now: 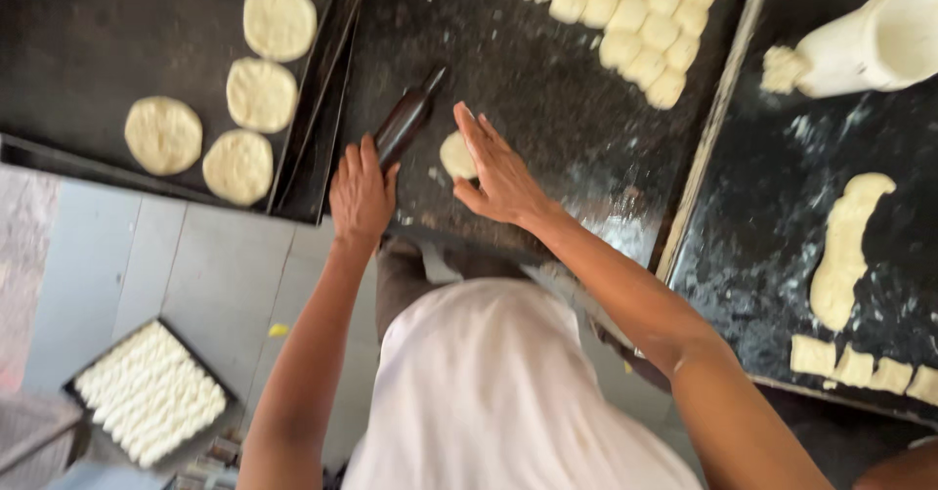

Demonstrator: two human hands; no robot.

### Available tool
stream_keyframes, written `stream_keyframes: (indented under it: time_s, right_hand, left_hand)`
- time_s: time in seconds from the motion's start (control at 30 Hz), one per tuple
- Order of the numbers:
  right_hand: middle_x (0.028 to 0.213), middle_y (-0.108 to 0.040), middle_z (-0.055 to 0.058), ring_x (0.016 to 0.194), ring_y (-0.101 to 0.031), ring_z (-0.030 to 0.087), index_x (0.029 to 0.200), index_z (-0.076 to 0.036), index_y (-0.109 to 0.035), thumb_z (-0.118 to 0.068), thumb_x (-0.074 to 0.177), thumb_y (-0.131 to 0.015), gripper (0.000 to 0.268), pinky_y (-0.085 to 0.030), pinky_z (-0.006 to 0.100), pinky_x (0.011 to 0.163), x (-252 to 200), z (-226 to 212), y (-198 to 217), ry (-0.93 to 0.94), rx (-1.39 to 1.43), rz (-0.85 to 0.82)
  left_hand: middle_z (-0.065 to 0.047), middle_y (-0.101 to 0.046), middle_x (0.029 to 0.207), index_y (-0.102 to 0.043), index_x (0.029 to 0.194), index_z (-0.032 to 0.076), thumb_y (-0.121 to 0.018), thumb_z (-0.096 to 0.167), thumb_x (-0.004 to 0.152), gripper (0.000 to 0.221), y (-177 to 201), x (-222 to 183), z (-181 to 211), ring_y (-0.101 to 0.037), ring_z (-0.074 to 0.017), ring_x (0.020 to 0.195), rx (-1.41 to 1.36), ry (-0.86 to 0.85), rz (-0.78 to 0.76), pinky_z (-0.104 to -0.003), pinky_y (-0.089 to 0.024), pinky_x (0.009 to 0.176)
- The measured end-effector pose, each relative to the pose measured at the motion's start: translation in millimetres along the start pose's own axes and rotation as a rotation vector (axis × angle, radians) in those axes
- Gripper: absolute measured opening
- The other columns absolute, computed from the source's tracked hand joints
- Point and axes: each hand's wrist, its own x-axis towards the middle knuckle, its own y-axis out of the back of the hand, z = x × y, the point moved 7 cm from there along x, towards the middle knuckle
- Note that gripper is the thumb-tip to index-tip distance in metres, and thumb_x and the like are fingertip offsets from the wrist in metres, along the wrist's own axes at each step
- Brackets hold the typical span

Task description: The person flattens balls of dough using a rolling pin and places the resulting discs onto a metal baking tray.

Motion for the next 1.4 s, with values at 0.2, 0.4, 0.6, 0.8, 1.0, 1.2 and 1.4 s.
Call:
stream_keyframes:
  time_s: [0.2, 0.4, 0.6, 0.8, 1.0, 1.2, 1.4]
  right_hand:
    - [0.147, -0.042, 0.034, 0.136, -0.039, 0.054, 0.14, 0.009, -0.047, -0.05, 0.09, -0.06, 0.078, -0.029, 0.062, 0.111, -6.8, -49.0, -30.4, -0.019, -0.609, 0.096]
    - [0.102, -0.075, 0.008, 0.092, -0.076, 0.029, 0.124, -0.011, -0.066, -0.017, 0.11, -0.056, 0.018, -0.058, 0.047, 0.089, 18.8, 3.8, 57.1, 0.063, -0.325, 0.562]
    - [0.077, -0.071, 0.017, 0.059, -0.068, 0.036, 0.113, -0.007, -0.069, -0.018, 0.106, -0.061, 0.015, -0.051, 0.046, 0.053, 43.0, 80.5, 28.1, -0.214, -0.298, 0.349]
    - [0.095, -0.071, 0.019, 0.075, -0.07, 0.036, 0.122, -0.009, -0.065, -0.02, 0.113, -0.056, 0.017, -0.054, 0.045, 0.066, 58.8, 87.6, 43.3, -0.143, -0.258, 0.477]
    - [0.132, -0.064, 0.017, 0.105, -0.07, 0.033, 0.143, -0.003, -0.054, -0.022, 0.11, -0.057, 0.038, -0.054, 0.04, 0.093, -37.7, 40.6, 17.3, -0.212, 0.086, 0.551]
    - [0.109, -0.074, 0.003, 0.108, -0.069, 0.029, 0.095, -0.014, -0.072, -0.028, 0.084, -0.081, 0.02, -0.049, 0.046, 0.087, 30.3, 31.7, -5.3, 0.104, -0.429, 0.222]
    - [0.095, -0.076, 0.003, 0.087, -0.072, 0.013, 0.107, -0.002, -0.074, -0.01, 0.086, -0.079, 0.023, -0.059, 0.031, 0.077, 92.4, 4.2, -55.5, -0.593, 0.853, -0.311]
  left_hand:
    - [-0.016, -0.065, 0.107, -0.057, 0.123, -0.001, -0.074, 0.049, 0.092, 0.062, 9.8, 33.8, 10.0, -0.069, -0.0347, 0.091, -0.065, -0.036, 0.057, -0.045, -0.058, 0.068]
    - [-0.013, -0.068, 0.097, -0.062, 0.109, 0.003, -0.074, 0.055, 0.089, 0.057, 8.0, 44.4, 24.7, -0.072, -0.0317, 0.078, -0.183, -0.29, -0.095, -0.045, -0.059, 0.062]
    - [-0.017, -0.068, 0.098, -0.064, 0.109, 0.003, -0.067, 0.063, 0.09, 0.064, -4.3, 63.1, 36.6, -0.072, -0.0362, 0.079, -0.171, -0.337, -0.177, -0.049, -0.059, 0.063]
    - [-0.017, -0.069, 0.106, -0.064, 0.111, 0.006, -0.064, 0.063, 0.093, 0.059, -0.5, 101.3, 26.1, -0.07, -0.0422, 0.085, -0.288, -0.187, -0.237, -0.053, -0.057, 0.065]
    - [-0.013, -0.064, 0.096, -0.062, 0.113, 0.006, -0.073, 0.055, 0.084, 0.058, 16.3, 2.0, 30.8, -0.072, -0.0339, 0.082, -0.259, -0.421, 0.0, -0.046, -0.061, 0.07]
    - [-0.02, -0.063, 0.111, -0.058, 0.116, -0.001, -0.072, 0.043, 0.098, 0.05, 7.3, 14.1, -26.2, -0.07, -0.0403, 0.087, -0.228, 0.175, 0.022, -0.049, -0.058, 0.067]
    - [-0.021, -0.061, 0.114, -0.053, 0.122, -0.001, -0.071, 0.037, 0.088, 0.054, -1.9, 11.2, -28.8, -0.071, -0.0382, 0.092, -0.221, 0.08, -0.08, -0.046, -0.06, 0.069]
